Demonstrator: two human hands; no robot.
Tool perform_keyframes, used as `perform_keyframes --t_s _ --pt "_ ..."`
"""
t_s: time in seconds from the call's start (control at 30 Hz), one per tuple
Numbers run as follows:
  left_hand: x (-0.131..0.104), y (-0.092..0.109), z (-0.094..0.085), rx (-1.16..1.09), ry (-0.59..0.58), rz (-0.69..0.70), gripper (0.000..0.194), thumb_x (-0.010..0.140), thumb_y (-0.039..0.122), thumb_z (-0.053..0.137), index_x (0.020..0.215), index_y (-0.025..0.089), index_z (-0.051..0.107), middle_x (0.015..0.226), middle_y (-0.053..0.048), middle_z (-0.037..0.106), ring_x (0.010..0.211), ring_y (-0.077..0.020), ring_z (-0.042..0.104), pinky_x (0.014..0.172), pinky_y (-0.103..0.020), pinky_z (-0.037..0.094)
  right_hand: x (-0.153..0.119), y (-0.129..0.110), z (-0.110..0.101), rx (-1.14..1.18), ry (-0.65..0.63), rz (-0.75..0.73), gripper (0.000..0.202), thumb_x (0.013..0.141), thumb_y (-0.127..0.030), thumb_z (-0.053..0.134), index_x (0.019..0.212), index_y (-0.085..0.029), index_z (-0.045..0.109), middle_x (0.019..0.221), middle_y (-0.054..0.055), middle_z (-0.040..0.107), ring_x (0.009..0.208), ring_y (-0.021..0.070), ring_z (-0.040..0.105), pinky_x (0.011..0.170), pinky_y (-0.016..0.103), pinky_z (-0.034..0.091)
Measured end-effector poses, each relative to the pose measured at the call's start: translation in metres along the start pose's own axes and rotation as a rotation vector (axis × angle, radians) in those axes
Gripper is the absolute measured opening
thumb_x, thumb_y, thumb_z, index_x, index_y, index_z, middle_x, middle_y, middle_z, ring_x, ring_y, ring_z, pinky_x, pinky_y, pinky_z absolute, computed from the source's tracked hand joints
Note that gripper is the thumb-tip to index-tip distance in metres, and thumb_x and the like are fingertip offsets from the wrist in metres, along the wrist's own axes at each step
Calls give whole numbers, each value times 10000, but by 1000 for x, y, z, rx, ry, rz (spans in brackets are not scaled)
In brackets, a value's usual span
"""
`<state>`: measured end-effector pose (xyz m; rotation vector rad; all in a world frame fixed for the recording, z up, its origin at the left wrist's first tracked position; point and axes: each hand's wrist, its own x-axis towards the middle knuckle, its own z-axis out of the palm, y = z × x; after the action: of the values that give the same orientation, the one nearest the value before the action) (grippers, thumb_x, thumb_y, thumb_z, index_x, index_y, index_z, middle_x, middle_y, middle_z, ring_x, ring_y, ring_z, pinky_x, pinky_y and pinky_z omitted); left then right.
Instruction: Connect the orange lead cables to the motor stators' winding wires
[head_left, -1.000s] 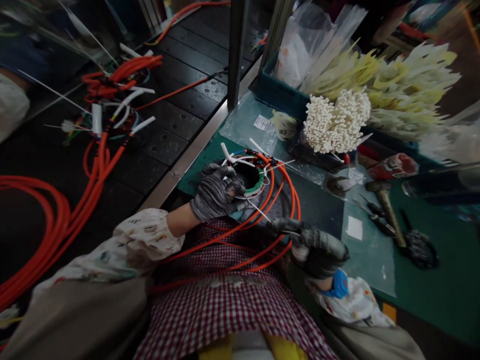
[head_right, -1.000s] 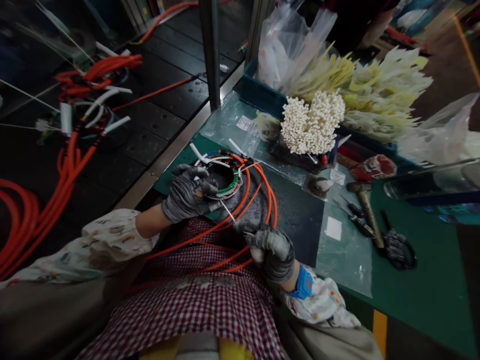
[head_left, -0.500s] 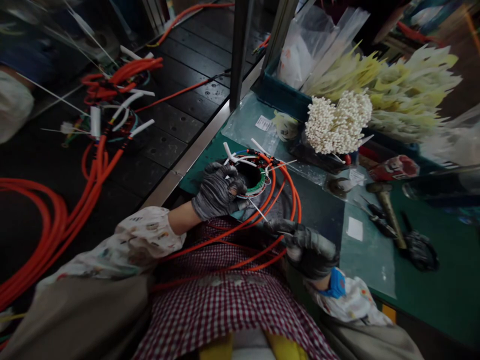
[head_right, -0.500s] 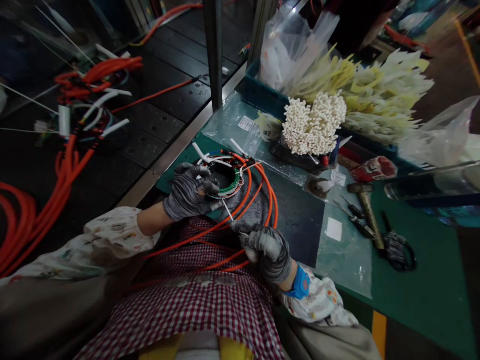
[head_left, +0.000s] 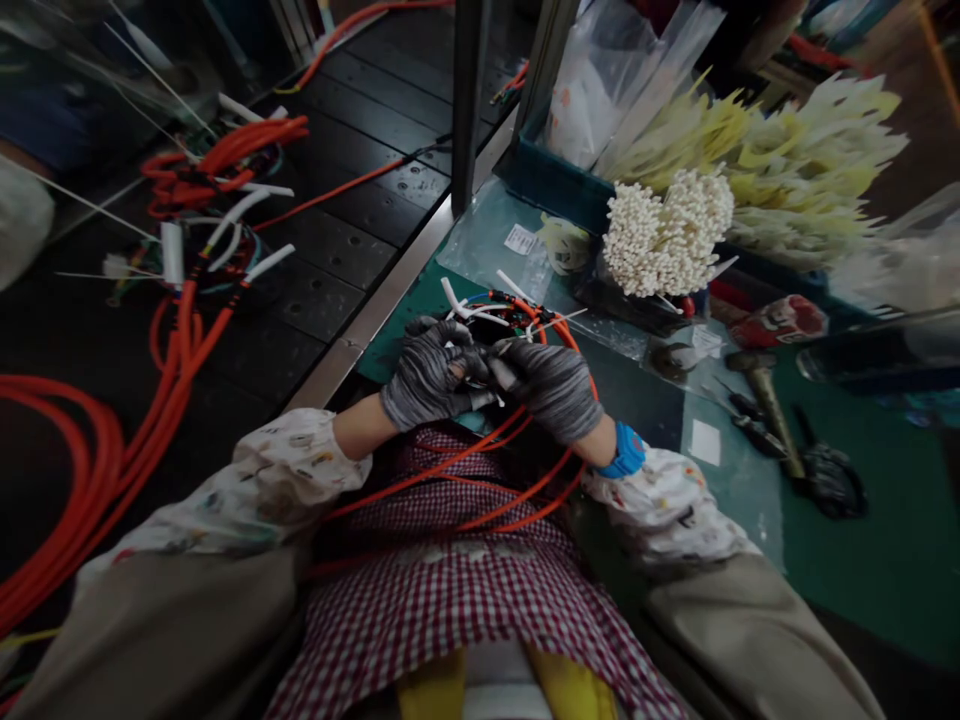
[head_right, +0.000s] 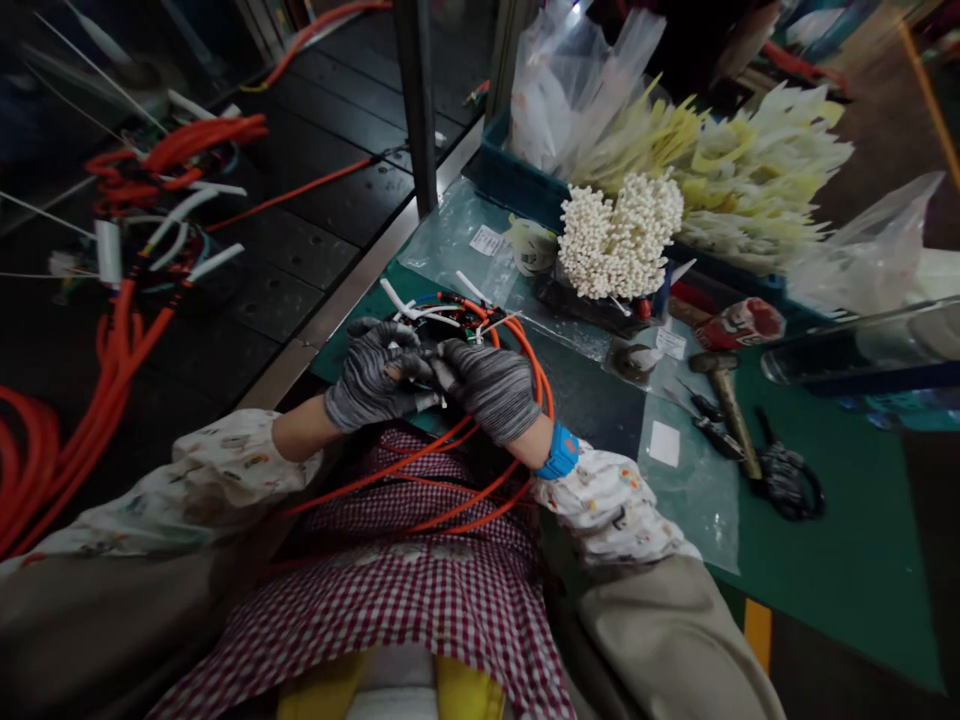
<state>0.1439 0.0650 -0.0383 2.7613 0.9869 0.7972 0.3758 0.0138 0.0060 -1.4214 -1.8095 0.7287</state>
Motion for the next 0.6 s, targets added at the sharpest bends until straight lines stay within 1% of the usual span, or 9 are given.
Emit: perform_keyframes --t_s 0.07,0.13,0.2,0.27,0.3,0.37,0.47,0.53,0.6 --pt "0 1 0 -10 -2 7 349 924 576 849 951 233 792 1092 -101 816 1196 -352 747 1149 -547 524 3 -3 -2 157 0 8 291 1049 -544 767 1072 -271 864 941 52 851 860 250 786 854 407 654" --pt "1 2 1 -18 -3 10 336 928 566 853 974 237 805 1085 -102 812 1182 -350 747 1137 -544 532 4 -5 -6 343 12 42 363 1080 -607 714 1074 -278 866 980 40 863 894 247 799 881 426 673" --pt "0 2 1 -18 -8 5 345 929 565 852 1030 236 823 1103 -107 812 1192 -353 742 1144 -547 530 4 -5 -11 445 -56 66 394 1063 -644 727 1105 -282 876 1033 35 874 949 247 812 921 441 684" --pt "0 1 2 -19 -13 -18 400 910 598 852 1078 235 831 1146 -112 812 1212 -359 734 1156 -554 529 4 -4 -15 461 -146 72 357 995 -606 822 1101 -269 874 1040 33 875 943 240 810 901 433 689" --pt "-1 0 3 -24 -23 -30 408 906 609 847 1089 245 834 1168 -109 812 1223 -357 730 1166 -555 527 5 -3 -17 453 -154 72 325 956 -562 867 1075 -259 868 1012 30 870 912 232 803 872 420 688" --pt "-1 -1 4 -45 -35 -37 358 917 600 830 1079 280 839 1175 -91 811 1231 -347 727 1185 -559 523 6 -2 -17 432 -99 72 255 904 -469 902 1009 -243 847 960 25 861 866 221 790 833 402 681" --pt "-1 -1 5 -61 -28 -20 310 946 562 811 1101 297 853 1206 -99 809 1254 -357 725 1210 -595 506 6 -1 -15 408 -15 72 175 882 -393 874 959 -243 829 947 22 865 875 226 794 833 401 680" --pt "-1 0 5 -56 -16 -12 338 957 572 797 1125 285 858 1240 -117 808 1266 -372 727 1208 -617 506 4 0 -14 405 -13 60 142 878 -371 851 945 -248 826 937 17 866 868 225 796 816 399 682" --pt "-1 0 6 -45 -10 -9 353 968 593 781 1112 279 858 1241 -120 814 1256 -367 736 1194 -606 521 3 1 -13 387 -29 47 127 878 -358 836 952 -255 831 925 12 863 850 221 793 795 394 677"
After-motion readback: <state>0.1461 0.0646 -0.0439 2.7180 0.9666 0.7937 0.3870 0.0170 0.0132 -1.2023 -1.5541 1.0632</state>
